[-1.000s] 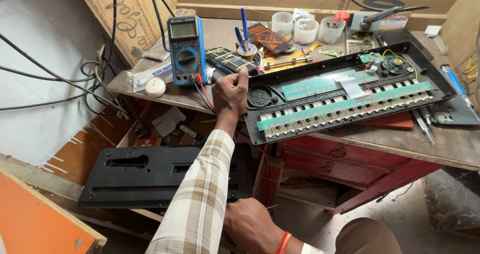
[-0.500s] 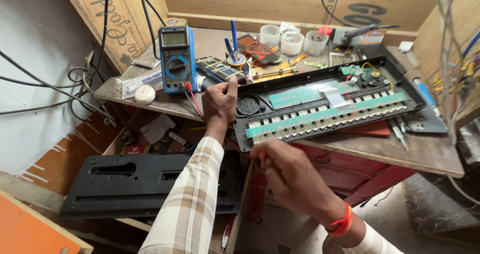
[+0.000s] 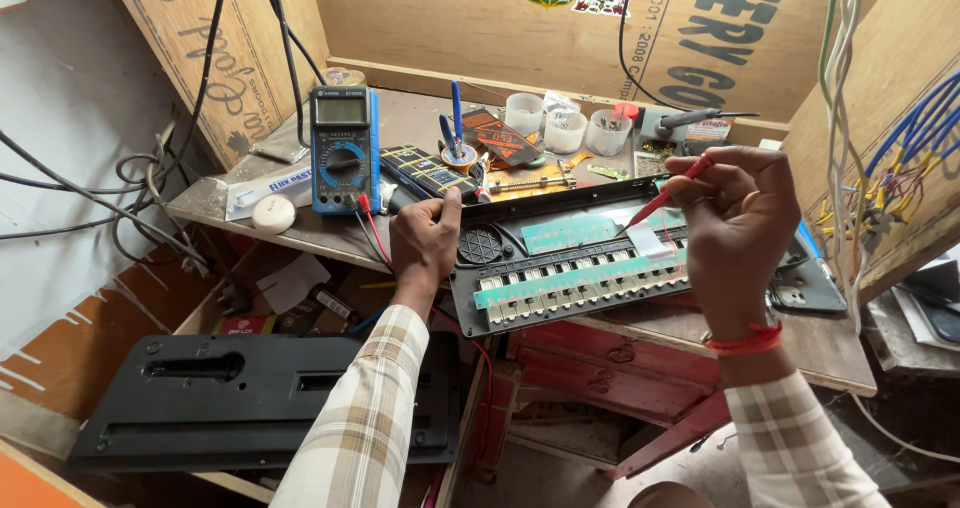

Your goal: The person uses a multimeter to test points on the back of a black plastic keyboard case, then removes the case to expose the internal circuit board. They continue testing various points on the circuit board with the multimeter probes.

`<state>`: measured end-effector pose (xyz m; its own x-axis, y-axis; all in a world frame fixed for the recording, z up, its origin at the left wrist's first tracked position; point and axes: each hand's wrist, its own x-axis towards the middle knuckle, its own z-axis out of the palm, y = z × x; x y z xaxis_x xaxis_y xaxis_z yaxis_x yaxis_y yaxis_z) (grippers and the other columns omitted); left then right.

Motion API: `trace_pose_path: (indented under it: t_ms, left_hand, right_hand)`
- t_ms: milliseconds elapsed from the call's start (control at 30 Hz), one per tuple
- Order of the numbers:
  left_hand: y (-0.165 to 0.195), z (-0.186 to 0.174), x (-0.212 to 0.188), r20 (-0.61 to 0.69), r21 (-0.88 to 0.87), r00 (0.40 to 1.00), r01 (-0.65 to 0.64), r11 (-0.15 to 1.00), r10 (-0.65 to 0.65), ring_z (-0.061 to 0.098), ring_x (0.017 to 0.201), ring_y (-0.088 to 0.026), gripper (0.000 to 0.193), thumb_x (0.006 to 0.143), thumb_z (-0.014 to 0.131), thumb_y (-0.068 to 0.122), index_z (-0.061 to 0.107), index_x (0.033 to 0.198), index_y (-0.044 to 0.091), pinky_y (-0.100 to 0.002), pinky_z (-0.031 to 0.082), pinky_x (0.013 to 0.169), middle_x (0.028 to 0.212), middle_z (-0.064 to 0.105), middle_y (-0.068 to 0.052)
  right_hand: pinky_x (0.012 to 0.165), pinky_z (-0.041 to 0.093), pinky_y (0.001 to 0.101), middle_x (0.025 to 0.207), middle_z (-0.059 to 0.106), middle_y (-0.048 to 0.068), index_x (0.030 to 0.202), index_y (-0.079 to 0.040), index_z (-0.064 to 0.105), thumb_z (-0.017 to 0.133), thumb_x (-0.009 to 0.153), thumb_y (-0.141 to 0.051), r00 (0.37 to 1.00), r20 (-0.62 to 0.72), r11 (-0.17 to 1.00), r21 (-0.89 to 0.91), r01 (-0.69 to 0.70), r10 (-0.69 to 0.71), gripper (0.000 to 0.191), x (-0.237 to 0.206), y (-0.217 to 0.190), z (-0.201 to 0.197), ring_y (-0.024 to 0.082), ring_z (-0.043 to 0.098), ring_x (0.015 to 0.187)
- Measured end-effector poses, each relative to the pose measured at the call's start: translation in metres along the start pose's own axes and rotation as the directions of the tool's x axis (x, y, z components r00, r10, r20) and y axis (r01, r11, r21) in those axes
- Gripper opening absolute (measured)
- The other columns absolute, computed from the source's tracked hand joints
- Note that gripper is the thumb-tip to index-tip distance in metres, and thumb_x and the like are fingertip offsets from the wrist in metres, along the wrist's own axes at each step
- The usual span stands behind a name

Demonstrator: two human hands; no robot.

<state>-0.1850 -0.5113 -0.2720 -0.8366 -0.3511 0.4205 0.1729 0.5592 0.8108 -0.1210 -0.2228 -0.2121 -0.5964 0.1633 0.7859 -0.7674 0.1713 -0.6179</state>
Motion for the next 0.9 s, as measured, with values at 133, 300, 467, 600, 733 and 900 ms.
trace_pose_path:
  t_ms: [133, 300, 467, 600, 733, 900]
  left_hand:
    - [-0.001, 0.0, 0.005, -0.016, 0.002, 1.0, -0.007, 1.0, 0.007, 0.051, 0.037, -0.02, 0.062, 0.099, 0.054, 0.046, 0.064, 0.052, 0.006, -0.038, 0.038, 0.042, 0.043, 0.055, -0.007]
    - [-0.004, 0.005, 0.011, -0.017, -0.005, 1.0, -0.014, 1.0, 0.014, 0.053, 0.039, -0.02, 0.061, 0.098, 0.054, 0.047, 0.067, 0.054, 0.006, -0.039, 0.039, 0.043, 0.044, 0.057, -0.007]
    - [-0.007, 0.007, 0.014, -0.029, -0.001, 0.999, -0.035, 0.999, 0.035, 0.055, 0.04, -0.021, 0.061, 0.098, 0.055, 0.048, 0.066, 0.056, 0.005, -0.04, 0.04, 0.044, 0.045, 0.056, -0.008]
    - [-0.006, 0.007, 0.015, -0.004, 0.004, 1.0, -0.004, 1.0, 0.004, 0.056, 0.041, -0.022, 0.062, 0.099, 0.054, 0.048, 0.066, 0.056, 0.005, -0.041, 0.041, 0.045, 0.046, 0.057, -0.009]
    - [-0.005, 0.006, 0.016, -0.021, 0.004, 0.999, -0.025, 1.0, 0.025, 0.057, 0.042, -0.023, 0.06, 0.098, 0.055, 0.047, 0.067, 0.057, 0.004, -0.041, 0.042, 0.045, 0.047, 0.058, -0.01]
    - [-0.006, 0.003, 0.019, -0.016, 0.003, 1.0, -0.022, 1.0, 0.022, 0.057, 0.042, -0.023, 0.06, 0.098, 0.055, 0.047, 0.068, 0.058, 0.005, -0.041, 0.042, 0.045, 0.047, 0.059, -0.01]
  right_hand:
    - [0.093, 0.064, 0.0302, 0.113, 0.072, 0.02, 0.122, 0.001, 0.049, 0.068, 0.101, 0.015, 1.0, -0.013, 1.0, -0.013, 0.004, -0.005, 0.032, 0.012, 0.031, -0.003, 0.02, 0.074, 0.104]
    - [0.09, 0.063, 0.029, 0.11, 0.073, 0.019, 0.116, 0.001, 0.051, 0.072, 0.099, 0.012, 0.999, -0.033, 1.0, -0.03, 0.002, -0.003, 0.03, 0.016, 0.056, -0.003, 0.019, 0.075, 0.102]
    - [0.087, 0.066, 0.0287, 0.104, 0.073, 0.016, 0.106, -0.001, 0.054, 0.075, 0.097, 0.006, 0.998, -0.03, 0.997, 0.058, -0.052, 0.054, 0.024, 0.013, 0.064, 0.01, 0.017, 0.075, 0.096]
    - [0.086, 0.062, 0.0257, 0.105, 0.074, 0.015, 0.106, 0.0, 0.054, 0.076, 0.095, 0.006, 0.999, 0.038, 1.0, -0.004, -0.028, 0.028, 0.025, -0.001, 0.065, 0.029, 0.015, 0.073, 0.097]
    - [0.085, 0.062, 0.0257, 0.105, 0.075, 0.015, 0.104, 0.0, 0.054, 0.075, 0.095, 0.005, 0.997, 0.061, 0.999, -0.002, -0.053, 0.053, 0.024, -0.005, 0.067, 0.04, 0.015, 0.074, 0.098]
    - [0.087, 0.063, 0.0263, 0.104, 0.074, 0.015, 0.104, 0.0, 0.054, 0.074, 0.095, 0.005, 0.994, 0.079, 0.997, 0.014, -0.078, 0.076, 0.023, -0.005, 0.071, 0.046, 0.015, 0.074, 0.098]
